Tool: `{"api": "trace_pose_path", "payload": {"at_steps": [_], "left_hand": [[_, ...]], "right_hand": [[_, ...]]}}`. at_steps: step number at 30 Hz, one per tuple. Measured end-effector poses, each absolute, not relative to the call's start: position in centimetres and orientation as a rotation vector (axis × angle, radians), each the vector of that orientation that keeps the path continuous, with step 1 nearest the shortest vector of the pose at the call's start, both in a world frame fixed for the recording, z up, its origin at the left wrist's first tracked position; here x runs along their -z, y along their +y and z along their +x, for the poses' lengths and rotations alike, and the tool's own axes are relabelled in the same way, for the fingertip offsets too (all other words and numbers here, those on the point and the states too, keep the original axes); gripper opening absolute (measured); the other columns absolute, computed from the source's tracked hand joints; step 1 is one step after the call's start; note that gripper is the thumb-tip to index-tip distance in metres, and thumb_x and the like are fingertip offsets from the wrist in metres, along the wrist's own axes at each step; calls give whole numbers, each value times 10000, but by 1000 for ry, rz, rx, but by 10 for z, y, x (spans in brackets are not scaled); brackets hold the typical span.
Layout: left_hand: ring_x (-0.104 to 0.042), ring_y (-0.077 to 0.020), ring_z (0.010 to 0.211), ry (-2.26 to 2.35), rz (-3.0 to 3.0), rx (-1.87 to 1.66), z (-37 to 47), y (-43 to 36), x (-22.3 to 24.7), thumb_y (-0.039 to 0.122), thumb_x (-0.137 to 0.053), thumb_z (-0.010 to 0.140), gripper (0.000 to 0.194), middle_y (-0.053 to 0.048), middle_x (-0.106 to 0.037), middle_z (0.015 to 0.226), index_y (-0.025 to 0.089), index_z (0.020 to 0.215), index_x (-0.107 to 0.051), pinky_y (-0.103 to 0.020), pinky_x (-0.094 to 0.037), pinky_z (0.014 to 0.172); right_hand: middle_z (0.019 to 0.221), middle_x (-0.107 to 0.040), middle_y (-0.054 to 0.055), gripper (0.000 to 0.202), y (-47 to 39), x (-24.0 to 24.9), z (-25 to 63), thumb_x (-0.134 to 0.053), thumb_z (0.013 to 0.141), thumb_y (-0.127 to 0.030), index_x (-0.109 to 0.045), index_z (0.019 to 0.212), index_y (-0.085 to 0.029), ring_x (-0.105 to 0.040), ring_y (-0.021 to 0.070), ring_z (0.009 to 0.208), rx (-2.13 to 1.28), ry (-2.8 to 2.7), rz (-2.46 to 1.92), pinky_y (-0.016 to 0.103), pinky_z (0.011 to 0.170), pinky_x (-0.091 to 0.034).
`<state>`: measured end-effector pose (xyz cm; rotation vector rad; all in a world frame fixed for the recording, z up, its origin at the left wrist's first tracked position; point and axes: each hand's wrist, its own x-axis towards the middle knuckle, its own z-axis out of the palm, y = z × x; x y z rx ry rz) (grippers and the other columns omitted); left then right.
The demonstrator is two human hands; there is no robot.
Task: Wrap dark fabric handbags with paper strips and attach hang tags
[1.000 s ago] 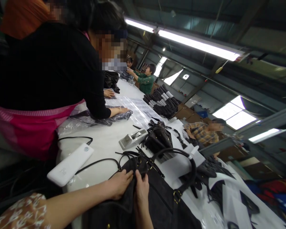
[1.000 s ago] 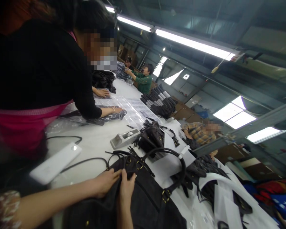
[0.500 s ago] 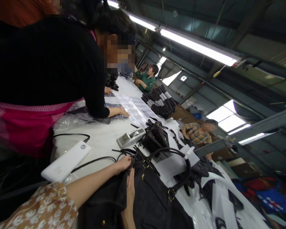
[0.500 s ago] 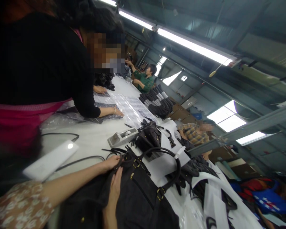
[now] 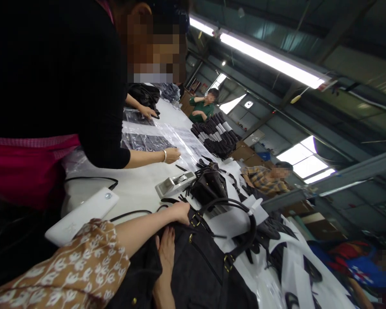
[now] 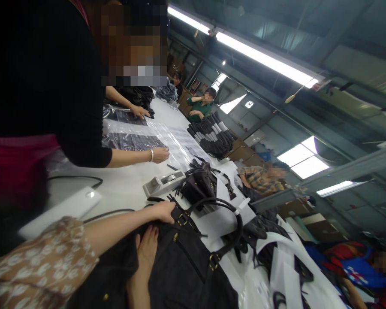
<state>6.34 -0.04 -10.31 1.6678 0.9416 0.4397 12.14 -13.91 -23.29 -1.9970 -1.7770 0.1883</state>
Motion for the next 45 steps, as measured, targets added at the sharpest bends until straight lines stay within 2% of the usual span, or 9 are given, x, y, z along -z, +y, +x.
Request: {"api": "trace_pose_path", "payload": {"at_steps": [6, 12, 17, 22, 25, 29, 34, 42, 45], "left_hand": [[-591, -208, 987, 867, 1742, -376, 59, 24, 125, 278, -646, 831, 203, -48, -632, 1031, 134, 972, -626, -424, -486, 886], [-625, -167, 837, 850, 1623, -480, 40, 28, 147, 383, -602, 843, 421, -57, -650, 992, 142, 1183, -541, -311, -517, 739], [-643, -204, 824, 815, 1630, -516, 13, 2, 138, 603, -519, 799, 637, -79, -692, 956, 129, 1224, -534, -281, -501, 702], [-613, -286, 1006, 840, 1730, -542, -14, -36, 123, 400, -775, 572, 898, -124, -670, 1093, 127, 1352, -426, -327, -468, 847], [-584, -285, 1063, 955, 1744, -628, -26, -59, 113, 322, -622, 715, 725, -141, -646, 1130, 116, 1369, -391, -352, -430, 894], [-640, -205, 787, 1063, 1700, -659, -60, -97, 107, 402, -391, 867, 399, -64, -683, 871, 160, 1136, -560, -297, -454, 734], [-601, -182, 688, 1110, 1741, -545, -98, -146, 107, 492, -314, 896, 437, -32, -644, 714, 189, 750, -593, -276, -403, 644], [-620, -174, 665, 778, 1652, -288, -104, -131, 114, 395, -337, 858, 418, -59, -687, 778, 143, 1017, -631, -261, -465, 584], [-626, -189, 778, 808, 1740, -359, -104, -128, 114, 313, -445, 791, 351, -73, -701, 886, 143, 1031, -637, -284, -476, 709]], "right_hand": [[1376, -499, 141, 523, -144, 215, 118, -282, 927, -367, -493, 1342, -128, -373, 309, 1332, -241, -1915, -1978, 505, 1039, -370], [1352, -532, 105, 465, -142, 208, 114, -322, 916, -249, -493, 1347, -209, -432, 290, 1291, -195, -1992, -1991, 476, 996, -401], [1409, -459, 153, 496, -139, 203, 106, -329, 924, -299, -450, 1373, -129, -393, 314, 1321, -165, -2043, -2152, 495, 1035, -359], [1427, -416, 204, 559, -142, 189, 91, -369, 919, -377, -418, 1390, -79, -357, 355, 1337, -118, -2055, -2232, 513, 1041, -334], [1455, -373, 204, 561, -146, 179, 85, -375, 921, -370, -406, 1397, -76, -292, 373, 1367, -120, -2089, -2216, 522, 1048, -316], [1476, -368, 133, 502, -150, 170, 82, -330, 938, -375, -452, 1378, -165, -225, 333, 1402, -126, -2049, -2120, 521, 1079, -266], [1459, -398, 124, 526, -151, 163, 80, -230, 952, -381, -465, 1362, -149, -264, 282, 1392, -256, -1862, -2078, 493, 1099, -253], [1318, -558, 135, 585, -154, 166, 96, -182, 943, -423, -544, 1284, -115, -453, 215, 1281, -383, -1438, -1858, 384, 1083, -334], [1280, -593, 106, 490, -157, 166, 104, -294, 921, -361, -529, 1304, -168, -509, 203, 1224, -361, -1410, -1784, 359, 1036, -393]]}}
